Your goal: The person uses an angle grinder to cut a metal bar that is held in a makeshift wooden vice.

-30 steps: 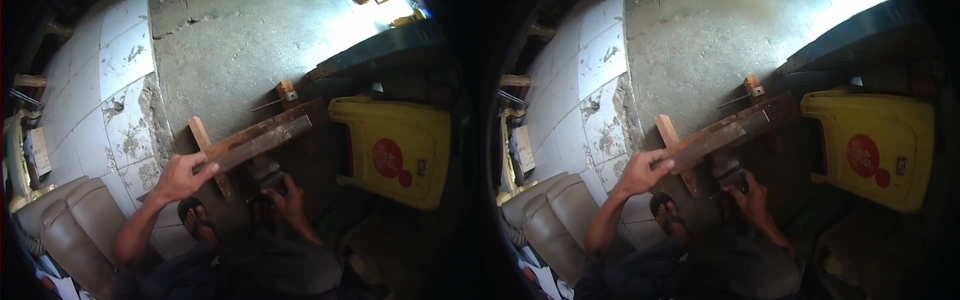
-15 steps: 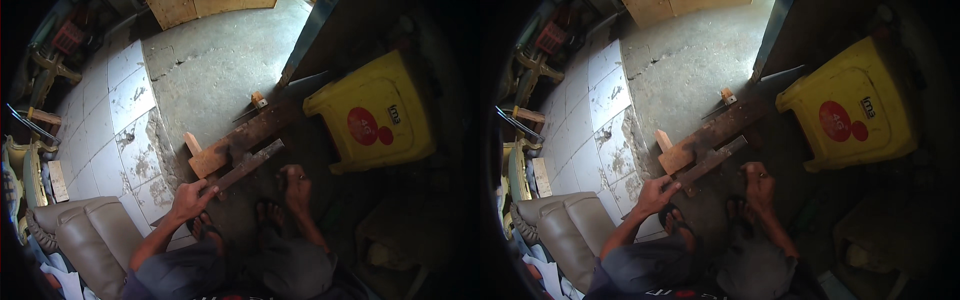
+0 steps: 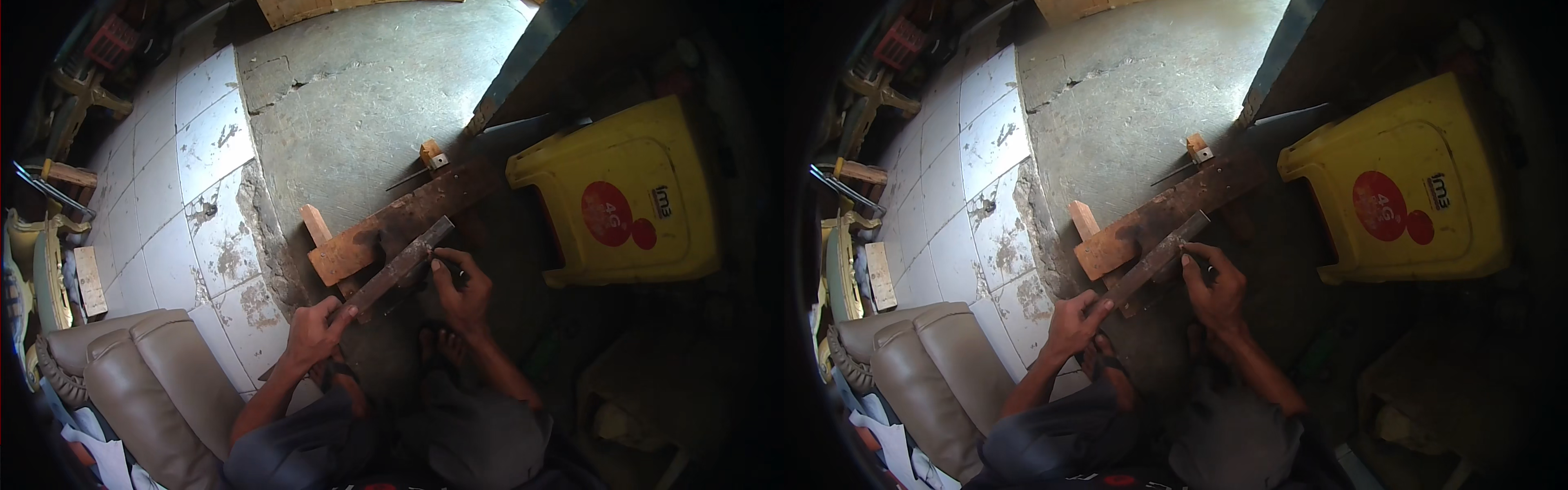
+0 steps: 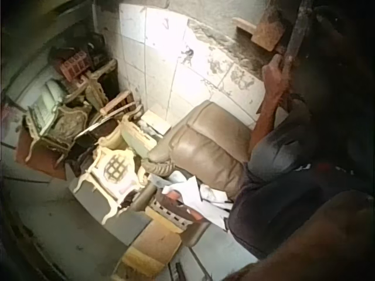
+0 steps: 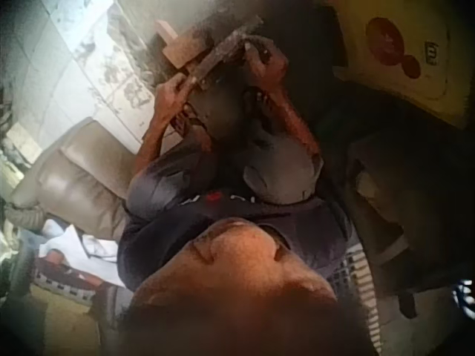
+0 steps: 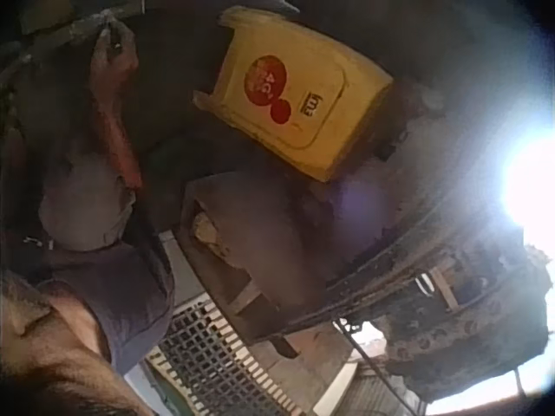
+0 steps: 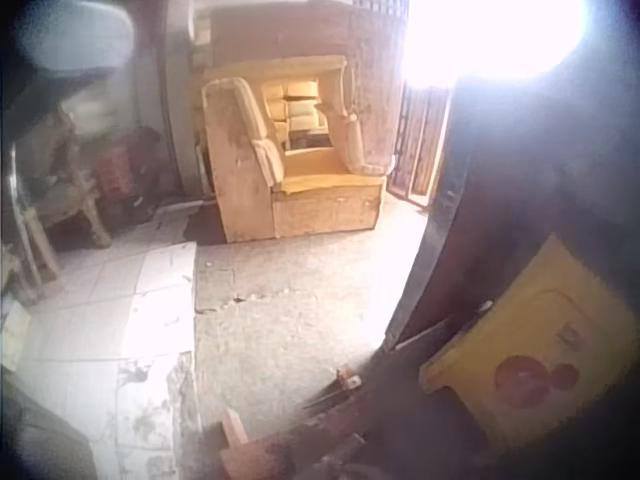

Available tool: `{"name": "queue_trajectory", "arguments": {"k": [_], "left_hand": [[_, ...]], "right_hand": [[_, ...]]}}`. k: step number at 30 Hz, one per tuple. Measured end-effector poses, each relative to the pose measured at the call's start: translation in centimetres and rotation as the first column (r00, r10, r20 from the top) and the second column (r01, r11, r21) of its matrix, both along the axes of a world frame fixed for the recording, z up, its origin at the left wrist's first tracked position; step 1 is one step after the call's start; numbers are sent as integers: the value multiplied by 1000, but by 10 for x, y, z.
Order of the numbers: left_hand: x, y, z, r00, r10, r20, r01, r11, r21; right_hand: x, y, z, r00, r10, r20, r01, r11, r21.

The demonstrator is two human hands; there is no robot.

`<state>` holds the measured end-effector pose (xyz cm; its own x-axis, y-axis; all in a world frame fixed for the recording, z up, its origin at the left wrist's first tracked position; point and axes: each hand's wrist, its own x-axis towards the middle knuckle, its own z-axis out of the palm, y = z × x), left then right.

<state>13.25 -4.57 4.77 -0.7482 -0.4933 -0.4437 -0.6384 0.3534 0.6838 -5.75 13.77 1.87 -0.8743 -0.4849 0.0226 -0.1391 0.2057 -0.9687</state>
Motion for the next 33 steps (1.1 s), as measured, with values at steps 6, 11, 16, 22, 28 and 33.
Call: {"name": "queue_trajectory", "arguments": {"k": [6, 11, 16, 22, 28, 33], "left_hand": [[-5, -21, -5, 993, -109, -44, 105, 990, -96], [-21, -43, 2, 972, -226, -62, 212, 960, -180], [-32, -58, 4, 967, -251, -30, 245, 960, -133], [-39, -56, 11, 966, -256, 39, 259, 955, -144], [-29, -24, 5, 987, -159, -8, 157, 981, -110], [-38, -26, 5, 982, -178, 62, 184, 978, -99]], "right_hand": [[-12, 3, 6, 997, 18, -77, -17, 1000, 16], [-28, 6, 8, 990, 68, -120, -66, 998, 22], [-30, 3, 6, 967, 111, -229, -101, 993, 54], [-39, 15, 4, 997, -69, -31, 69, 998, -3], [-23, 9, 9, 997, 73, -39, -72, 997, 11], [-34, 3, 1, 952, 134, -276, -125, 991, 52]]}}
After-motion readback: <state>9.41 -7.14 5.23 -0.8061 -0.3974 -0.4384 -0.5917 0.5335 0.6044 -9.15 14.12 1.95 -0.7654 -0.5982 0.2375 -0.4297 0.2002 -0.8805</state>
